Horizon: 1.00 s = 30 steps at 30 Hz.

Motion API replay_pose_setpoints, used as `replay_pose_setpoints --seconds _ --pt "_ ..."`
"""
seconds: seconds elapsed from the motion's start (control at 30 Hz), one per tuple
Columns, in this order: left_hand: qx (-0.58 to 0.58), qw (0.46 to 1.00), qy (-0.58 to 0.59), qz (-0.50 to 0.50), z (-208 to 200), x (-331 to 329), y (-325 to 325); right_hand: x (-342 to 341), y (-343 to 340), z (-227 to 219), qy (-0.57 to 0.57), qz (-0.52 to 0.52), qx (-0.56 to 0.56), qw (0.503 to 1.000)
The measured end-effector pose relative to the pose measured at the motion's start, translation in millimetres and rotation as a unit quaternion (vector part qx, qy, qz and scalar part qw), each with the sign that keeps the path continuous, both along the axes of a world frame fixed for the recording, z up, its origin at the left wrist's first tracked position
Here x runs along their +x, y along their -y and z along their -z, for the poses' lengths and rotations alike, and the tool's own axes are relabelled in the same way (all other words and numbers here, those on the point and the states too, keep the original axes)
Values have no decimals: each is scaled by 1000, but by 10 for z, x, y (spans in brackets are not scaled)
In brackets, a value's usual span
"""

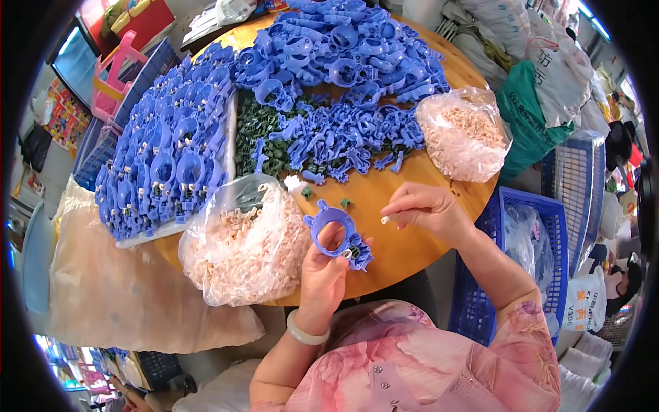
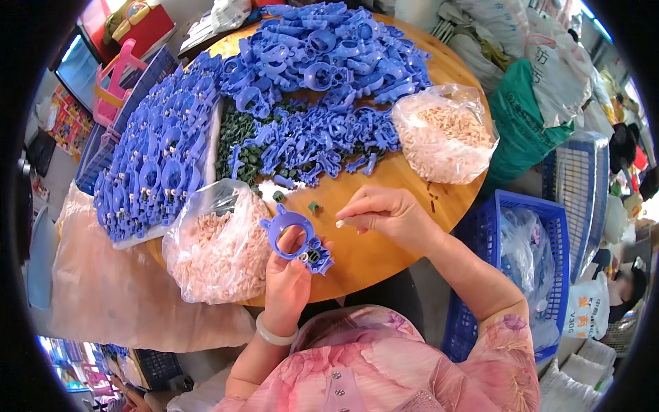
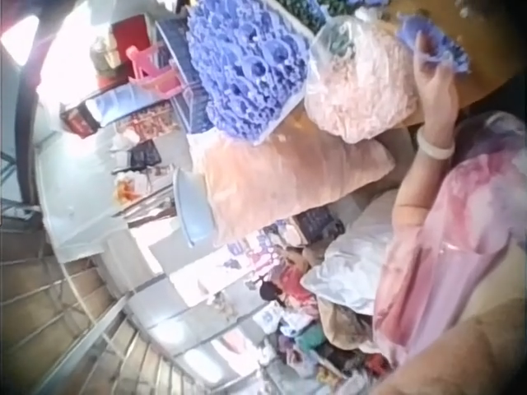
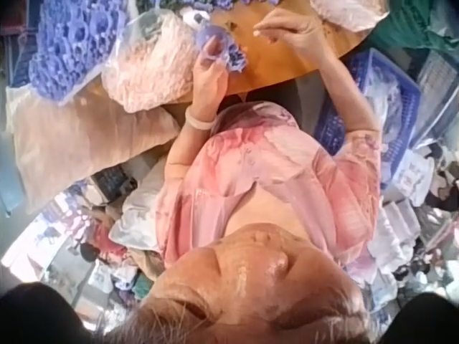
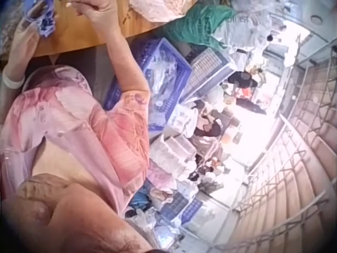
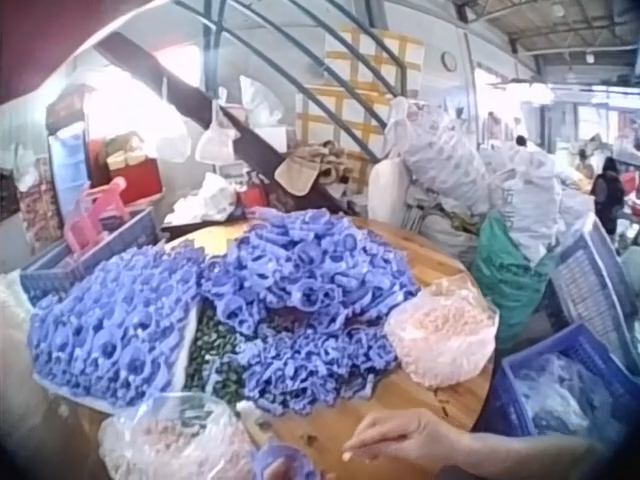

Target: Assembling small blue plastic toy components by hand.

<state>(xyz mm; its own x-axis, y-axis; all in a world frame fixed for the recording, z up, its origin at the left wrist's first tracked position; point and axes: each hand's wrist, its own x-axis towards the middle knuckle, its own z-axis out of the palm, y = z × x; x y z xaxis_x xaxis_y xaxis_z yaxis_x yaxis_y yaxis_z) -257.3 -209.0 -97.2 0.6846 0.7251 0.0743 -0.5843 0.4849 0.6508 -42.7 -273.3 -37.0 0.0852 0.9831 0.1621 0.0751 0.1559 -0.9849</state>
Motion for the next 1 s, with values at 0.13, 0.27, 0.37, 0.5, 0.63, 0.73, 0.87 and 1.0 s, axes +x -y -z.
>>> replay_pose_setpoints --seconds 0.13,0.27,0.37,0.5,0.63,0.73,0.87,1.0 --pt "-24 999 27 19 37 -28 -8 -230 31 -10 -85 52 -82 992" --pt "14 1000 0 -15 66 -18 6 -348 39 -15 -48 47 -46 997" --pt "11 1000 -4 -19 37 -5 19 -394 49 -66 138 47 39 989" --pt "2 1000 22 -11 91 -30 25 -513 30 -97 216 75 80 970" --pt "0 1000 17 -15 121 -22 47 -590 5 -107 287 104 77 949" --pt "-1 1000 11 -15 96 -22 55 -617 -6 -68 330 100 105 933" --pt "-7 1000 -1 -8 95 -34 54 -614 0 -36 363 87 140 917" --pt "-15 1000 7 -5 105 -45 52 -565 -12 -95 434 27 206 877"
